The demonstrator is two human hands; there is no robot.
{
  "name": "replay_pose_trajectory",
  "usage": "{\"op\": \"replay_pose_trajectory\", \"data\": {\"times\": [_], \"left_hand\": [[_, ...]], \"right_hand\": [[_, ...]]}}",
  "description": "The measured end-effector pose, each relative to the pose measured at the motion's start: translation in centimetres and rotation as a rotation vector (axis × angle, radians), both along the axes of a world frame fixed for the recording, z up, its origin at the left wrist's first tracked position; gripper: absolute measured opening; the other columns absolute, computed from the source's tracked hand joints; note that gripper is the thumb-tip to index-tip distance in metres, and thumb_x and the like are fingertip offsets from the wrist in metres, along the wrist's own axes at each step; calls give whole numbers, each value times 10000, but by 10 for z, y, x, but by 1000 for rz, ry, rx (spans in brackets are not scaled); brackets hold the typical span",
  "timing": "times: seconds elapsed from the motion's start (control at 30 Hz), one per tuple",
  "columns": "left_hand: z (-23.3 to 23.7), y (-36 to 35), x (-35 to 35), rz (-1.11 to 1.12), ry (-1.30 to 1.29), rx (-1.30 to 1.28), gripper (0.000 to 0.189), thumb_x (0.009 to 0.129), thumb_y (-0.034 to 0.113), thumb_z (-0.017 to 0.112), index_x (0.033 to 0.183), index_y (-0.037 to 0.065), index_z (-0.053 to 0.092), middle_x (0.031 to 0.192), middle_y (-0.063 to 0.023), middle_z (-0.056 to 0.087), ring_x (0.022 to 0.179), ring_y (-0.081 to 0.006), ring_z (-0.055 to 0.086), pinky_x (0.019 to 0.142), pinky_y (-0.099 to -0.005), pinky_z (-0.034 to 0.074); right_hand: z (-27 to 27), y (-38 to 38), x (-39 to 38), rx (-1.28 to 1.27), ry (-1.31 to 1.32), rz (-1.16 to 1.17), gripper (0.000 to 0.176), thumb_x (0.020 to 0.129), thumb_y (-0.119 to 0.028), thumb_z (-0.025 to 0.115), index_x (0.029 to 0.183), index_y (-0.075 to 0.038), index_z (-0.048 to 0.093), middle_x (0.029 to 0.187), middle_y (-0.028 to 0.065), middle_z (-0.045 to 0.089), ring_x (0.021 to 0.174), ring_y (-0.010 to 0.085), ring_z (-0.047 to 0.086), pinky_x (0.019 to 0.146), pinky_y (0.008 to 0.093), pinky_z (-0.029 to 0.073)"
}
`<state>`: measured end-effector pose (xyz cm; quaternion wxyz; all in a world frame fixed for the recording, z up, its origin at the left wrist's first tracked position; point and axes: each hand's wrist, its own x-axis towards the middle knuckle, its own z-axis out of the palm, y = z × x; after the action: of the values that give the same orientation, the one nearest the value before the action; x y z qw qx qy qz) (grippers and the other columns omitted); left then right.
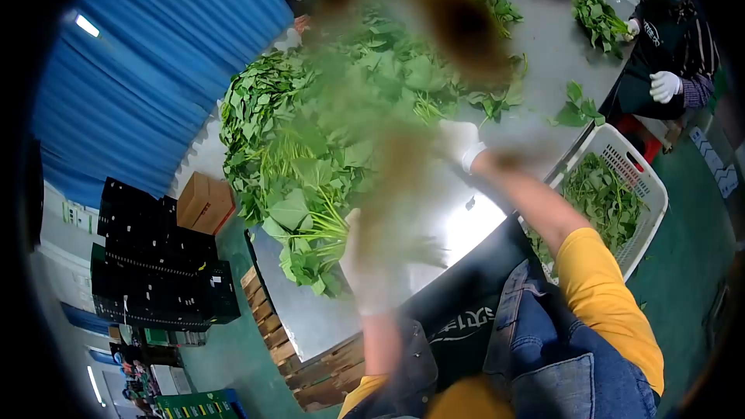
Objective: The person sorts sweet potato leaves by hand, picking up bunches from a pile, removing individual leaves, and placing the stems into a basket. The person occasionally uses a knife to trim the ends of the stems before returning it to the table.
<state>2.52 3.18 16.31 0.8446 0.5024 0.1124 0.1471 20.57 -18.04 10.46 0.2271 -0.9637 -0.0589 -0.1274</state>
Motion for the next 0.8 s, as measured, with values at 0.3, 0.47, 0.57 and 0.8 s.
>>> {"op": "replay_pose_trajectory", "data": {"times": [0.3,0.47,0.57,0.8], "left_hand": [[2,22,-6,144,36,-169,210,930,52,495,1124,-17,536,727,-40,557,730,-148,552,745,-277,447],[2,7,0,42,26,-228,201,929,66,494,1118,10,535,735,-44,555,729,-152,558,733,-286,451],[1,1,1,6,58,-230,200,932,74,493,1121,20,535,740,-45,556,728,-153,558,733,-290,448],[4,-1,-1,15,87,-251,207,922,65,517,1124,23,530,833,-43,583,800,-132,547,750,-284,455]], "right_hand": [[55,-51,17,618,-57,-67,205,889,-208,554,873,-41,672,692,54,634,585,142,589,575,286,466],[86,-79,-32,1143,-16,-18,268,952,-224,503,1054,-45,674,730,-22,621,560,29,502,527,174,362],[71,-69,-62,1155,233,191,307,950,-227,518,1157,-32,634,743,-17,621,605,33,519,554,161,391],[38,-49,-92,1403,420,270,246,949,-179,527,1058,19,625,748,5,614,621,44,528,572,169,421]]}}
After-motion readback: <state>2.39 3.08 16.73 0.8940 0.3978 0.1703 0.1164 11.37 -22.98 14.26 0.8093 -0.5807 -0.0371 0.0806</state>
